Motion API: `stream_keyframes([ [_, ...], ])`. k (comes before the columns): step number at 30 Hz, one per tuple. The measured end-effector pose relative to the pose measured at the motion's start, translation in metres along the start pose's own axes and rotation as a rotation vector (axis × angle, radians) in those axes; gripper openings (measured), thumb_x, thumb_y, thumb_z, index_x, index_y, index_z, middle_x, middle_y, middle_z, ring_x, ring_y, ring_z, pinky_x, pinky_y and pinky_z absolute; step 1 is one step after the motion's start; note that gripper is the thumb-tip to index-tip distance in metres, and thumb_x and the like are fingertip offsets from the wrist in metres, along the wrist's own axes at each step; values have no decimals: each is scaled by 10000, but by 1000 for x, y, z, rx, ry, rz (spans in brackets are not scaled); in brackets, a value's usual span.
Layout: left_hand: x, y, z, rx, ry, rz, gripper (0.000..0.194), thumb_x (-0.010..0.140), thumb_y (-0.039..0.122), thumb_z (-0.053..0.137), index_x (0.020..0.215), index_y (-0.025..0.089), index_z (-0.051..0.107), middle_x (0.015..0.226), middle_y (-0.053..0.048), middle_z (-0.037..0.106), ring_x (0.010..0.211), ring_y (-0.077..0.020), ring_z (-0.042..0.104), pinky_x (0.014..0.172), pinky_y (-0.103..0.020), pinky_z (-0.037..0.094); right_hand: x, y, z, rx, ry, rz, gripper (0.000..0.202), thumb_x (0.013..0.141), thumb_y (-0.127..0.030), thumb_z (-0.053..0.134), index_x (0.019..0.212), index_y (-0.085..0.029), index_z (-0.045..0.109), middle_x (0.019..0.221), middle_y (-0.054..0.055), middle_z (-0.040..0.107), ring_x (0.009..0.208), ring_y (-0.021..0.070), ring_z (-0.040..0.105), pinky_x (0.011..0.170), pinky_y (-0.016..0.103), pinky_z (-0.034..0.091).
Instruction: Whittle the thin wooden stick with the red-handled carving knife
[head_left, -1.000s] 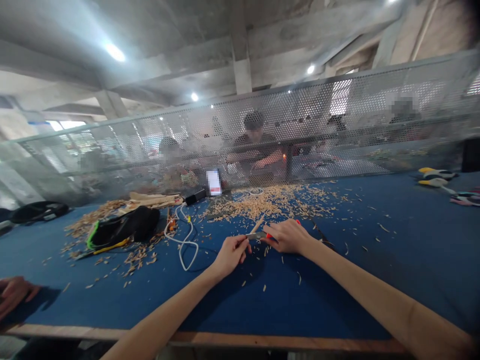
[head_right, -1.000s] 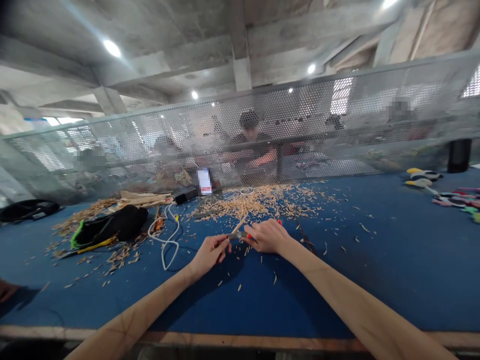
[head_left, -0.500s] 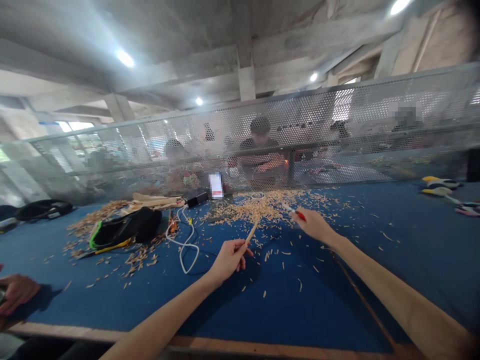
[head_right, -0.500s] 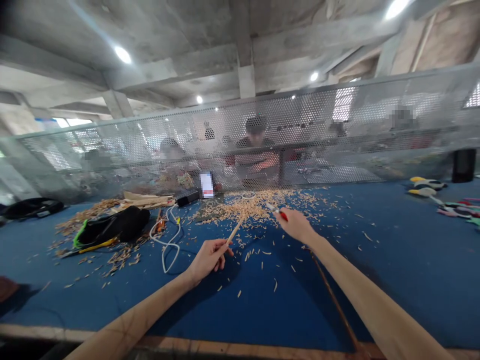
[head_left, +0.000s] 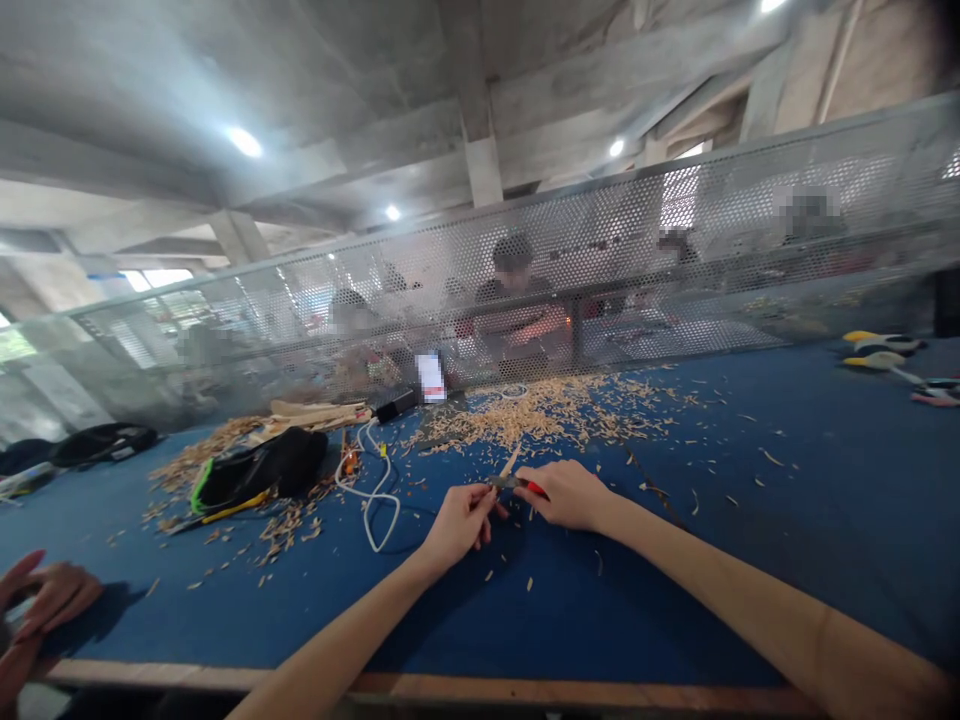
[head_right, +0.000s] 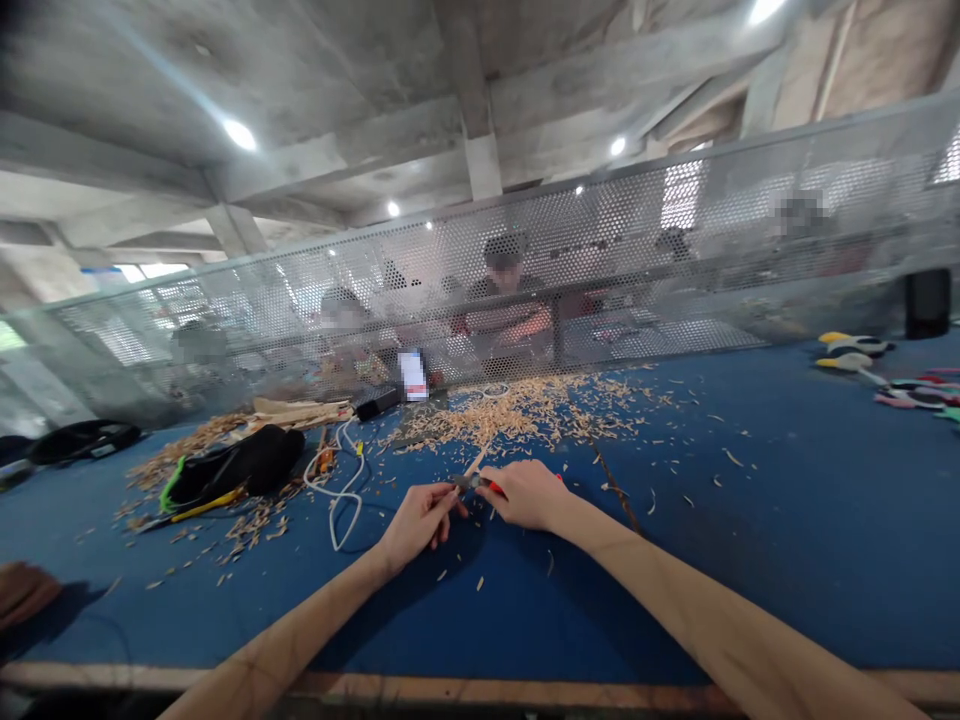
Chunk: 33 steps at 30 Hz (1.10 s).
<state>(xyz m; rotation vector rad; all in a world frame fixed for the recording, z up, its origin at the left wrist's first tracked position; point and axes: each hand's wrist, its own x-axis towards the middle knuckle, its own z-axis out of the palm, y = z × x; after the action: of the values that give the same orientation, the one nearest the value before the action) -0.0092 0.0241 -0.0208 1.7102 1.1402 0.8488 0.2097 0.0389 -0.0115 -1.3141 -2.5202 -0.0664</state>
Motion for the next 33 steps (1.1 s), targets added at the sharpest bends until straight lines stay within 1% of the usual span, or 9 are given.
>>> stream_keyframes([
  [3, -4, 0, 0, -54, -6, -23, 460, 854, 566, 650, 917, 116, 717, 764, -82, 731, 369, -62, 477, 326, -182, 338, 3, 31, -2, -40, 34, 99, 357, 1039, -420, 398, 1146, -235, 684, 841, 75, 763, 711, 217, 695, 617, 276, 360],
  [7, -5, -2, 3, -106, 16, -15, 497, 826, 568, 681, 1019, 112, 721, 830, -93, 754, 357, -54, 478, 307, -173, 281, -4, 92, -6, -75, 85, 382, 411, 1040, -430, 359, 1140, -195, 681, 858, 106, 758, 722, 235, 692, 623, 294, 379],
  [10, -1, -3, 4, -117, 50, -20, 491, 813, 585, 685, 950, 116, 729, 784, -83, 747, 359, -65, 497, 309, -178, 286, -8, 111, -9, -31, 169, 508, 398, 1045, -426, 346, 1092, -200, 670, 854, 98, 756, 749, 239, 696, 637, 300, 382],
  [13, 4, -1, 3, -167, 74, -36, 480, 782, 590, 712, 888, 121, 723, 802, -91, 753, 388, -81, 539, 321, -187, 308, -4, 90, -8, 11, 223, 475, 390, 1041, -447, 355, 1030, -208, 662, 795, 81, 747, 724, 239, 695, 629, 302, 379],
  [16, 6, 3, 4, -245, 73, -57, 504, 746, 570, 756, 960, 117, 708, 864, -108, 767, 413, -89, 563, 332, -196, 327, 1, 50, -7, 35, 251, 311, 397, 1027, -494, 396, 998, -203, 665, 807, 85, 753, 725, 233, 701, 628, 297, 388],
  [19, 5, 6, 9, -278, 55, -72, 517, 703, 547, 805, 963, 118, 680, 811, -88, 761, 401, -78, 537, 333, -190, 305, 0, 14, -5, 54, 246, 111, 391, 1030, -486, 409, 1075, -192, 663, 933, 100, 776, 773, 227, 718, 643, 290, 405],
  [22, 3, 7, 14, -279, 1, -66, 501, 675, 536, 842, 903, 133, 653, 755, -59, 746, 417, -78, 538, 341, -180, 291, -4, -6, -3, 105, 248, 36, 362, 1036, -449, 422, 1170, -191, 639, 1017, 101, 780, 813, 221, 727, 668, 282, 421],
  [28, 2, 7, 16, -255, -92, -67, 520, 642, 570, 860, 839, 138, 647, 654, -13, 680, 428, -76, 515, 336, -174, 284, -6, -11, 4, 201, 208, -47, 309, 1027, -448, 467, 963, -204, 645, 868, 67, 763, 777, 198, 705, 663, 266, 401],
  [33, 2, 9, 17, -200, -86, -73, 503, 636, 554, 863, 798, 137, 634, 606, 4, 640, 429, -72, 486, 350, -175, 293, -6, -6, 8, 226, 230, -137, 321, 1024, -463, 467, 951, -202, 640, 831, 67, 744, 721, 183, 670, 630, 265, 369],
])
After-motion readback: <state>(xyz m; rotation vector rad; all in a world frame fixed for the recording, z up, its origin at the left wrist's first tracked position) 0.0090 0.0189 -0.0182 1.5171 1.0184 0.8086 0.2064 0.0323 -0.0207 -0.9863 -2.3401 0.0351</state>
